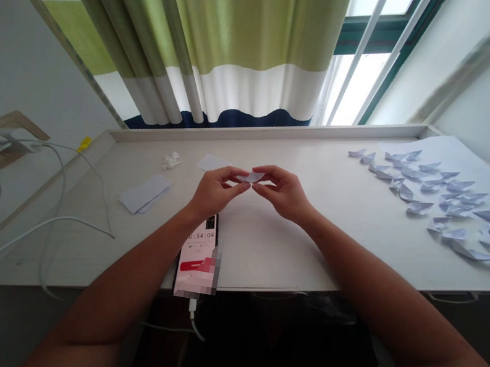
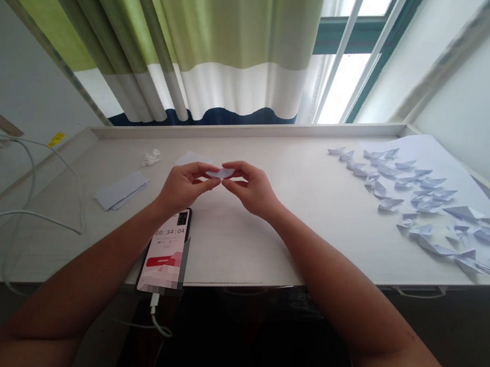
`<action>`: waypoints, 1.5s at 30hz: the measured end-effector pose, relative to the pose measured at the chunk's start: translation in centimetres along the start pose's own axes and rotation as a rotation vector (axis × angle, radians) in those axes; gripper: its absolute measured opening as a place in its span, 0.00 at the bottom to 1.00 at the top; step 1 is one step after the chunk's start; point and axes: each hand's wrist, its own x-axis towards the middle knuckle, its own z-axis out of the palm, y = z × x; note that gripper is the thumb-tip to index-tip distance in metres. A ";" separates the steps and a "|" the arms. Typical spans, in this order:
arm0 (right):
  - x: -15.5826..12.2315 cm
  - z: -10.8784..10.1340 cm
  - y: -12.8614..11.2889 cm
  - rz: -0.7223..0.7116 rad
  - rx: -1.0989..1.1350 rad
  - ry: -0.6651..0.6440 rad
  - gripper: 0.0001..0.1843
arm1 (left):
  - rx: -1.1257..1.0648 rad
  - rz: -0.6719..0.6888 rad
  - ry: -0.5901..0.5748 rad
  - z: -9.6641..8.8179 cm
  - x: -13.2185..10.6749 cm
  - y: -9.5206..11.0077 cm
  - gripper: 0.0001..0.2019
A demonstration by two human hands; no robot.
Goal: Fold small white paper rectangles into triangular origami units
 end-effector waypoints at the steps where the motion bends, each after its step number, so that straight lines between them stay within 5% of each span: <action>1: 0.0 0.0 0.0 -0.006 -0.012 -0.003 0.20 | -0.016 -0.014 0.004 0.0 0.0 0.0 0.16; 13: -0.1 -0.1 0.4 -0.042 -0.098 -0.061 0.16 | 0.052 -0.034 -0.089 -0.1 0.0 -0.2 0.12; 27: -0.2 0.2 0.6 -0.016 -0.079 -0.031 0.17 | 0.228 0.094 -0.133 -0.3 0.1 -0.8 0.10; 33: -0.1 -0.3 0.0 -0.055 -0.193 -0.114 0.13 | 0.204 0.187 -0.076 -0.5 0.1 -0.7 0.10; 45: -0.1 -0.7 -0.3 -0.152 -0.381 -0.227 0.08 | 0.348 0.368 -0.186 -0.7 0.2 -0.8 0.09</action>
